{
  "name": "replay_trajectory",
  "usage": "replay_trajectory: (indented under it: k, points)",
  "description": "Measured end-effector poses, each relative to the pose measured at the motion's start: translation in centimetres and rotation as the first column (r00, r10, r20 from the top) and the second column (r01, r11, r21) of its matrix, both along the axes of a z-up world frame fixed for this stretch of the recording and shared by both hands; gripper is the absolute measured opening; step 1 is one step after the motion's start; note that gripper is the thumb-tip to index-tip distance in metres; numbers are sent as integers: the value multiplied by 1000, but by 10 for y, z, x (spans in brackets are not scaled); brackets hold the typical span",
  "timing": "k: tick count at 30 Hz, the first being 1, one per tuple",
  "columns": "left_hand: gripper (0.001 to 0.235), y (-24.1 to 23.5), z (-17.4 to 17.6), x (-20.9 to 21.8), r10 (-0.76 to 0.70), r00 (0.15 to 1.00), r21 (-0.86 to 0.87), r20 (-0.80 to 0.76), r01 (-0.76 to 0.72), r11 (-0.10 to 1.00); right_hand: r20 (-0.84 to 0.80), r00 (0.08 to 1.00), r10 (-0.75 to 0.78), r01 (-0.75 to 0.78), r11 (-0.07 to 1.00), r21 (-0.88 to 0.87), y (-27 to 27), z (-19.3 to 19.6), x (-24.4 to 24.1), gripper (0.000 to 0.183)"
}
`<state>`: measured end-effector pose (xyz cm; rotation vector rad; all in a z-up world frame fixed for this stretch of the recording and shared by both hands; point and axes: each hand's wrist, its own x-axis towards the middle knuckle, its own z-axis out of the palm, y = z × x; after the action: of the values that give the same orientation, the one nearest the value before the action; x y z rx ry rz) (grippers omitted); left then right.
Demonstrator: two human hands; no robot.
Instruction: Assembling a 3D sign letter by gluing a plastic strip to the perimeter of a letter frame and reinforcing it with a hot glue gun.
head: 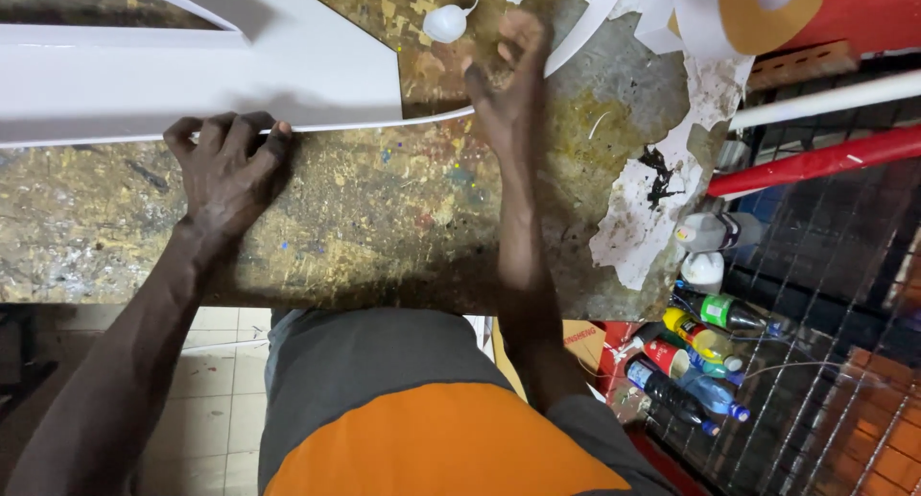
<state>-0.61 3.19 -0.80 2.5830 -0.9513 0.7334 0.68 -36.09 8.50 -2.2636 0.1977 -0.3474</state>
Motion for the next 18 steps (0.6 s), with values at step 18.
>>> replay_trajectory:
  k: [18]
  points:
    - [47, 3, 4, 10, -16, 999, -54, -36, 14, 998, 8, 853, 522, -452, 731, 512, 39, -27, 50, 47]
